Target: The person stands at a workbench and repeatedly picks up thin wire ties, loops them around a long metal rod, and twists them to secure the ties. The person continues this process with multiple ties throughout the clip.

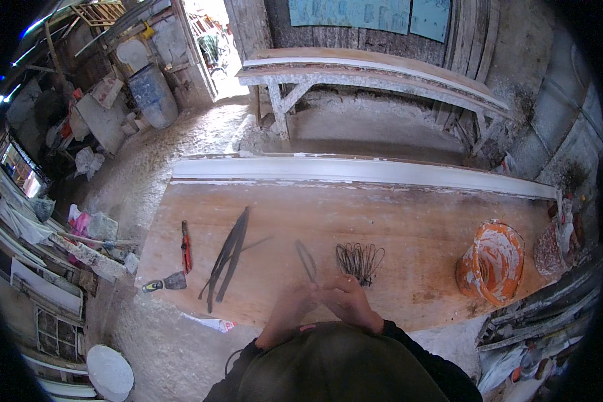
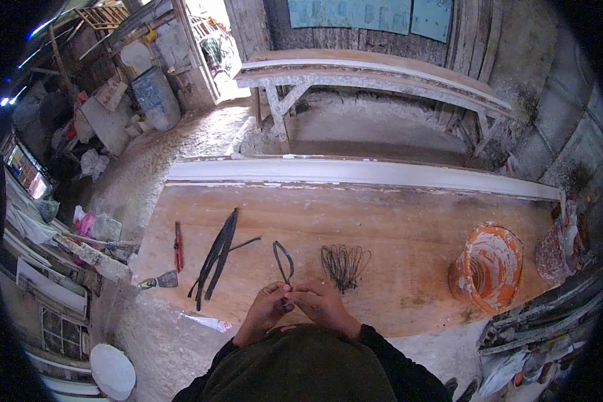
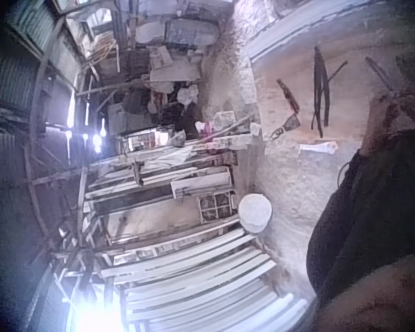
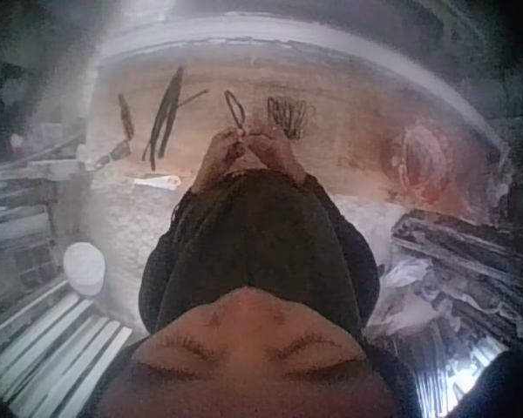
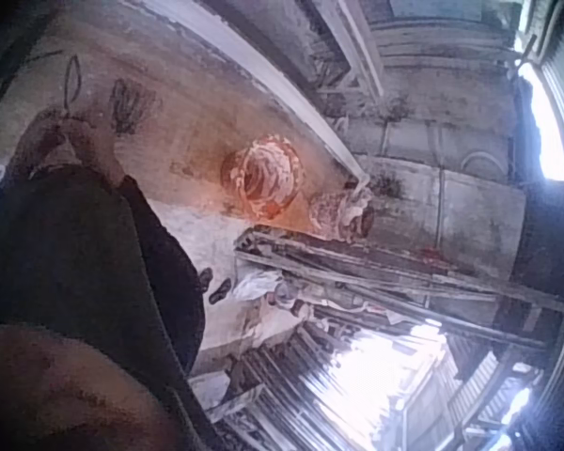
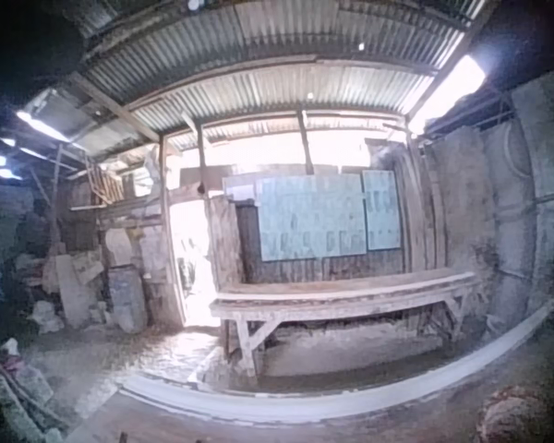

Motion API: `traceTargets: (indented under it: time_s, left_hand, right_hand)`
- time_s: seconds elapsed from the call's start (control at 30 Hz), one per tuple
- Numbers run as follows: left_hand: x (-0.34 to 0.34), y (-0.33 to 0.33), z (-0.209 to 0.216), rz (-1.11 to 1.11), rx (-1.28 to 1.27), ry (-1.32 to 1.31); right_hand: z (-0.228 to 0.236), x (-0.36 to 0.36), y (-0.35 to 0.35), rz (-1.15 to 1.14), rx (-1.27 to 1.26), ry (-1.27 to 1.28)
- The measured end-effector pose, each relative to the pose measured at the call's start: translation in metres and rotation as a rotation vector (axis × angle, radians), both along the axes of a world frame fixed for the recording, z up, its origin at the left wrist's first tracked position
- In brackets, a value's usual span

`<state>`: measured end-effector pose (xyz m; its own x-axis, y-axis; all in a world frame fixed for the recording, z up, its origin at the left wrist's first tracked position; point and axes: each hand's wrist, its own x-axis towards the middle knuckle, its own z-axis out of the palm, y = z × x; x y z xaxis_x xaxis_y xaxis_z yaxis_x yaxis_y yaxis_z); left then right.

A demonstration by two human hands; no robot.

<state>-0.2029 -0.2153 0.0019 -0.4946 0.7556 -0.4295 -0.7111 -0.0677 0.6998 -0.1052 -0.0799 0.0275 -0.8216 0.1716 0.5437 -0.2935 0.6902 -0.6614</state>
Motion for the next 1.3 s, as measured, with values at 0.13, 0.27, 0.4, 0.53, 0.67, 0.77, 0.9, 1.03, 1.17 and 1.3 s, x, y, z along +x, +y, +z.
traceTargets:
  time_s: [0.13,0.27,0.4,0.53,0.67,0.77,0.9,1.03,1.17,1.3]
  left_hand:
    - [0.002,-0.001,0.009,-0.069,-0.055,0.052]
    - [0.001,0.0,0.002,-0.021,0.002,-0.02]
    - [0.007,0.006,0.014,0.149,0.056,-0.075]
    - [0.01,0.005,0.01,0.196,0.105,0.054]
    - [0.012,0.004,-0.004,0.214,0.078,0.186]
    - [0.012,0.004,-0.003,0.203,0.05,0.22]
    - [0.01,0.006,0.007,0.196,-0.028,0.187]
    - [0.002,0.003,0.009,0.079,-0.007,0.141]
    - [-0.005,0.001,0.011,-0.004,0.005,0.121]
    - [-0.004,-0.001,0.011,0.015,-0.005,0.182]
  right_hand:
    - [-0.003,-0.002,0.0,-0.039,0.029,0.062]
    - [-0.011,-0.002,0.002,-0.044,0.033,0.051]
    - [-0.017,0.0,-0.007,-0.035,-0.456,-0.171]
    - [-0.034,-0.002,-0.011,0.102,-1.358,-0.366]
    - [-0.022,-0.001,-0.01,0.137,-1.657,-0.422]
    - [-0.022,-0.002,-0.013,0.009,-1.326,-0.416]
    - [-0.02,-0.001,-0.014,-0.181,-0.466,-0.178]
    - [-0.014,-0.002,-0.009,-0.104,-0.035,0.135]
    - [-0.012,0.002,-0.006,0.11,-0.119,-0.003]
    - [-0.014,0.002,-0.006,0.134,-0.133,-0.024]
